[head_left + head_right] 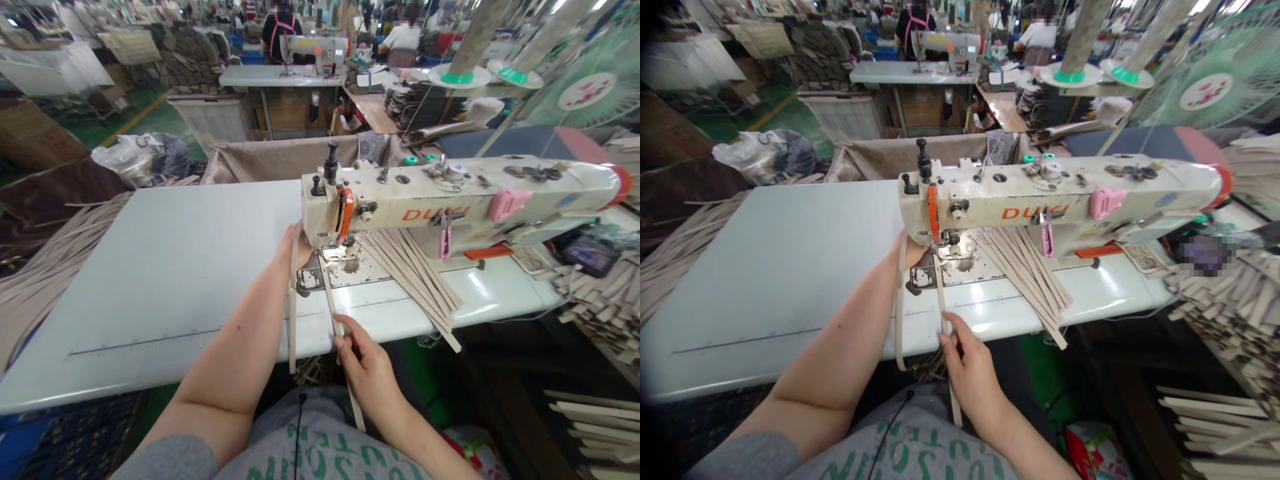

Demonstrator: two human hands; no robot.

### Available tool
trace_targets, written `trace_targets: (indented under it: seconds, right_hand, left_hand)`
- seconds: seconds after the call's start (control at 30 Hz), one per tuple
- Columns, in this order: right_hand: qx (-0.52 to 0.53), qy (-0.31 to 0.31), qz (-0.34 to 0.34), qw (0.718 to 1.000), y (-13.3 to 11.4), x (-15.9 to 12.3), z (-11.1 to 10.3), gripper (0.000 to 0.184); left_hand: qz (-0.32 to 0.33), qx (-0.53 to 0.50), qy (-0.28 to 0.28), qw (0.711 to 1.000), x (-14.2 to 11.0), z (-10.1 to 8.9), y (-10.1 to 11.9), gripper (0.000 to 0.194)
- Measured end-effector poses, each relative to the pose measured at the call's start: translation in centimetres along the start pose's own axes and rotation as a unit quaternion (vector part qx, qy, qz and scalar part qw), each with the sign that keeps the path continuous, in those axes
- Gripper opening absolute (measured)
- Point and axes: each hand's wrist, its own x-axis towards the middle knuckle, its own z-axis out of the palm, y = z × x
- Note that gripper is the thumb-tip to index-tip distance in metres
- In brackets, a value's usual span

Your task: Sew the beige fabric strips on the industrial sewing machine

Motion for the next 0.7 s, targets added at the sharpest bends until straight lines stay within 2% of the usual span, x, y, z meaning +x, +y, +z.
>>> trace_targets:
  seconds: [0.13,0.27,0.53,0.7]
  right_hand:
    - [-0.015,0.005,-0.02,1.0,0.07,0.16,0.14,0.046]
    - [-0.023,0.007,-0.02,1.0,-0.09,0.29,0.24,0.046]
    - [-0.028,0.016,-0.007,0.999,-0.6,0.4,0.37,0.046]
    - [-0.011,0.011,0.017,1.0,-0.57,0.59,0.35,0.05]
  left_hand:
    - [-0.028,-0.038,0.048,0.998,0.31,0.86,-0.42,0.032]
    - [-0.022,-0.039,0.073,0.996,0.44,1.13,-0.71,0.024]
    - [-0.029,-0.05,0.066,0.996,0.05,0.81,-0.25,0.027]
    - [-0.021,-0.056,0.064,0.996,0.13,0.51,-0.16,0.017]
